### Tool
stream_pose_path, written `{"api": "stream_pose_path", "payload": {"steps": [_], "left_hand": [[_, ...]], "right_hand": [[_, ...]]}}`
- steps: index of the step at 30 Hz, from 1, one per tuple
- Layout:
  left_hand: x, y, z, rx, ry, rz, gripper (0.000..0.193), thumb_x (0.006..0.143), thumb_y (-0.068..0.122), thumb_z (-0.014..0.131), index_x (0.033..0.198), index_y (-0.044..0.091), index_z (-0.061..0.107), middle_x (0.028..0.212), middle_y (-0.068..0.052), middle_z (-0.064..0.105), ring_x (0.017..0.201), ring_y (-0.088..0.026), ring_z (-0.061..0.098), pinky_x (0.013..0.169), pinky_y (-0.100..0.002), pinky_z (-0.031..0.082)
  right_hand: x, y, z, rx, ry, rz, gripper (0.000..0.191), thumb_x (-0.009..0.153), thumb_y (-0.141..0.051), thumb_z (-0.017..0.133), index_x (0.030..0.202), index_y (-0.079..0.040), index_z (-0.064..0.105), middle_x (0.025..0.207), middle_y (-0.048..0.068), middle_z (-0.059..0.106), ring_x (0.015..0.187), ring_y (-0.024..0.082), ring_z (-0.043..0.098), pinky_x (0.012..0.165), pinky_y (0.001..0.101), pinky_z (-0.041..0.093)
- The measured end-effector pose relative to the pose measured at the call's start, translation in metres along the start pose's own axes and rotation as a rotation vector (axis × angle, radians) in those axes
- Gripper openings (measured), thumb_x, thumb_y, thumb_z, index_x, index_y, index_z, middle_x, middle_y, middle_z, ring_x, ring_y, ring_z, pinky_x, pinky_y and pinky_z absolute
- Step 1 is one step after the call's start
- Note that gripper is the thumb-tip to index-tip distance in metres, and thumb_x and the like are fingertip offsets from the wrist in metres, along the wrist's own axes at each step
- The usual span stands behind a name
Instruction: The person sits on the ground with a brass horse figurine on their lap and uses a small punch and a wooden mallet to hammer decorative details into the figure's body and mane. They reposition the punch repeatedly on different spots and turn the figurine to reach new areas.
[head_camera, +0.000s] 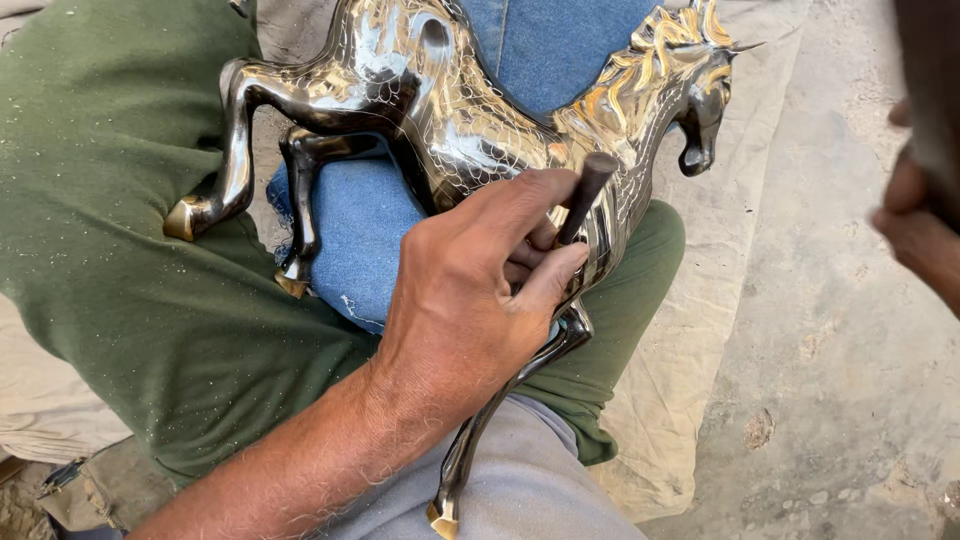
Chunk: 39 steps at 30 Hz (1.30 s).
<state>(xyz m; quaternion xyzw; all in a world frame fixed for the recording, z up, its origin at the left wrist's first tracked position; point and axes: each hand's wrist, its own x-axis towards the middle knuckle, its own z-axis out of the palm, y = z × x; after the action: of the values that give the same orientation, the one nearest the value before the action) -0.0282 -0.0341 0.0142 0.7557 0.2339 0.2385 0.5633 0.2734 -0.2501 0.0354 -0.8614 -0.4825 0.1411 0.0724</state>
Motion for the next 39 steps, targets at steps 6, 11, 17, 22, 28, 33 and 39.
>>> {"api": "stream_pose_path", "payload": {"steps": [6,11,17,22,28,33,39], "left_hand": [[0.0,0.006,0.001,-0.052,0.06,-0.158,0.035,0.085,0.006,0.08,0.117,0.002,0.065,0.086,-0.006,0.069,0.073,-0.009,0.072,0.064,-0.024,0.06],[0.0,0.002,0.003,-0.035,0.095,-0.202,0.029,0.083,0.007,0.083,0.106,0.001,0.065,0.08,-0.004,0.067,0.069,-0.007,0.066,0.062,-0.024,0.058],[-0.001,-0.004,0.005,-0.13,0.103,-0.251,0.028,0.083,0.007,0.083,0.104,0.001,0.065,0.083,-0.002,0.067,0.073,-0.004,0.065,0.064,-0.021,0.062],[-0.003,-0.005,0.004,-0.194,0.1,-0.287,0.028,0.085,0.006,0.081,0.108,0.001,0.066,0.086,-0.002,0.066,0.076,-0.004,0.065,0.066,-0.02,0.064],[-0.003,0.002,-0.002,-0.055,0.047,-0.041,0.039,0.089,0.008,0.081,0.123,0.0,0.065,0.1,-0.008,0.072,0.085,-0.01,0.073,0.072,-0.023,0.065],[0.013,0.005,-0.005,0.046,-0.108,-0.05,0.04,0.084,0.009,0.081,0.122,0.005,0.068,0.094,-0.011,0.074,0.074,-0.02,0.075,0.066,-0.032,0.06],[0.031,0.007,-0.003,0.134,-0.258,0.062,0.039,0.081,0.009,0.08,0.118,0.006,0.069,0.098,-0.014,0.074,0.09,-0.036,0.073,0.076,-0.046,0.055]], "right_hand": [[0.036,-0.038,-0.02,-0.054,0.005,-0.124,0.038,0.101,0.004,0.068,0.133,-0.002,0.05,0.082,0.011,0.059,0.067,0.018,0.063,0.064,0.0346,0.055],[0.043,-0.026,-0.026,-0.185,-0.024,-0.259,0.028,0.103,0.0,0.068,0.125,-0.006,0.054,0.084,0.009,0.062,0.07,0.015,0.066,0.07,0.0322,0.057],[0.053,0.011,-0.017,-0.166,-0.064,-0.185,0.03,0.097,-0.001,0.072,0.121,-0.006,0.056,0.083,0.009,0.063,0.069,0.016,0.066,0.069,0.0325,0.057],[0.063,0.05,-0.01,-0.161,-0.091,-0.131,0.031,0.091,-0.002,0.075,0.117,-0.005,0.057,0.083,0.009,0.064,0.068,0.016,0.067,0.068,0.0328,0.057],[0.033,0.068,0.006,-0.12,-0.093,-0.062,0.034,0.085,-0.003,0.079,0.113,-0.004,0.059,0.082,0.009,0.065,0.068,0.017,0.067,0.068,0.0331,0.057],[-0.01,0.069,0.02,-0.033,-0.094,0.041,0.036,0.08,-0.004,0.082,0.109,-0.004,0.061,0.081,0.009,0.065,0.067,0.018,0.067,0.067,0.0334,0.057],[-0.064,0.042,0.038,0.024,-0.103,0.042,0.041,0.069,-0.003,0.083,0.106,-0.005,0.065,0.081,0.008,0.069,0.07,0.016,0.07,0.069,0.0332,0.059]]}}
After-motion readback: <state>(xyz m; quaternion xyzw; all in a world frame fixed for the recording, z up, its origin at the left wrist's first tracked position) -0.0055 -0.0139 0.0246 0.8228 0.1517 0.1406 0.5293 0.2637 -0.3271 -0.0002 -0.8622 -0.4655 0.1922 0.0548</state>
